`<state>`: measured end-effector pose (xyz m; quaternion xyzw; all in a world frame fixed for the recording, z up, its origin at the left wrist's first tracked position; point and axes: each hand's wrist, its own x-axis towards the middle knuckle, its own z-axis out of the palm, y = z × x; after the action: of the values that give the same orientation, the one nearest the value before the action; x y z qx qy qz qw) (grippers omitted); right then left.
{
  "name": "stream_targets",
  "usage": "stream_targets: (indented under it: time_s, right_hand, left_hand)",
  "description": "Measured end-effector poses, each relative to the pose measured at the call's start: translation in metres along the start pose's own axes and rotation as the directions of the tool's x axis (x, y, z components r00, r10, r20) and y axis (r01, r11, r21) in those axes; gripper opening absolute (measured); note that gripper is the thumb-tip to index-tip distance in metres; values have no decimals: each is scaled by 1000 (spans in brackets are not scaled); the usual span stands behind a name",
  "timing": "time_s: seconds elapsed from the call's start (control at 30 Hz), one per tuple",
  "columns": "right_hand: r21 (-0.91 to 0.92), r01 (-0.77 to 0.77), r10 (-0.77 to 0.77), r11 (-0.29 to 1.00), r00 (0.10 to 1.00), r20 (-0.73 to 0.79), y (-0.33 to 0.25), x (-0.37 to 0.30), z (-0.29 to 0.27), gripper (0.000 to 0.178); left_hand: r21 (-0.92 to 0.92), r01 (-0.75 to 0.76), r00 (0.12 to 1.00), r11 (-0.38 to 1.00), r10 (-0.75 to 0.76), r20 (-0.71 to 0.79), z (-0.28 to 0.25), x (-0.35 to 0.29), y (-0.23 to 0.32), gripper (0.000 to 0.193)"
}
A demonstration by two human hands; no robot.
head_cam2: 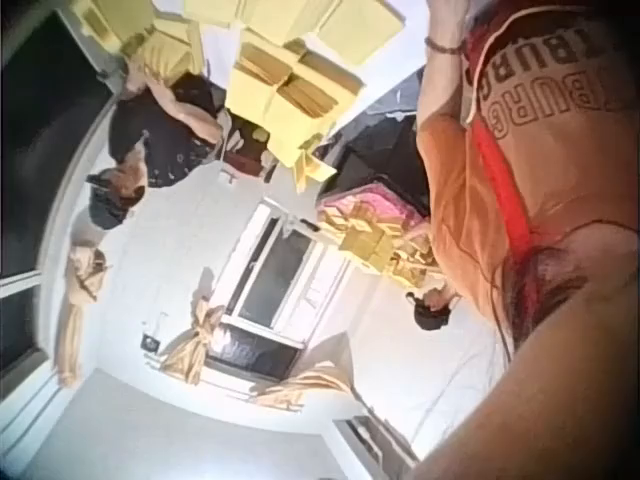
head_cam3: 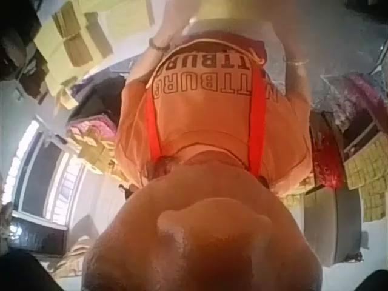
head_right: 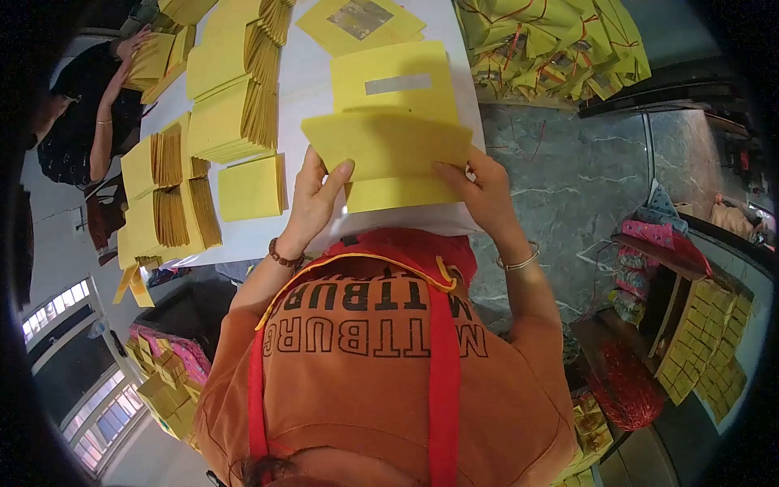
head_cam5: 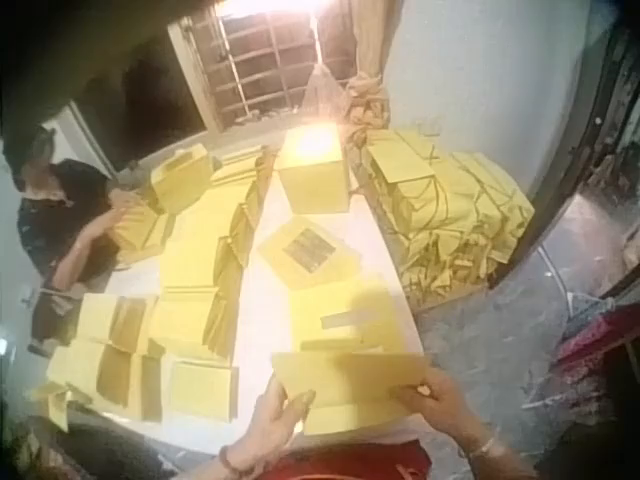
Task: Folding sheets of yellow ceremonial paper and organizing them into stacks.
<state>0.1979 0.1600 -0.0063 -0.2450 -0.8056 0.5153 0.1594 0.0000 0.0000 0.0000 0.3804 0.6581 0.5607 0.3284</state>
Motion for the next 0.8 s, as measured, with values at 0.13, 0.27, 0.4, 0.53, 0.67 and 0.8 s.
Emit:
stream_targets:
  time_s: [0.13,0.27,0.4,0.53,0.67,0.8]
  right_hand:
    - [247,-174,221,953,959,-178,-21,7,12,38]
    - [383,-92,225,919,921,-318,-25,11,18,23]
    - [172,-164,204,971,946,-250,-10,8,15,27]
    - [202,-145,205,968,927,-314,-9,8,20,25]
    - [111,-238,261,965,918,-297,-9,9,17,25]
    - [261,-188,278,947,888,-368,-3,12,24,22]
  left_hand:
    - [46,175,984,983,-174,-26,2,3,7,32]
    - [237,112,989,965,-86,-119,6,5,-2,39]
    - [310,171,981,935,-130,-146,6,9,9,53]
    - [307,212,977,928,-191,-98,3,13,12,64]
    - [315,233,972,920,-212,-98,3,15,15,66]
    - [256,234,972,938,-219,-87,3,16,16,68]
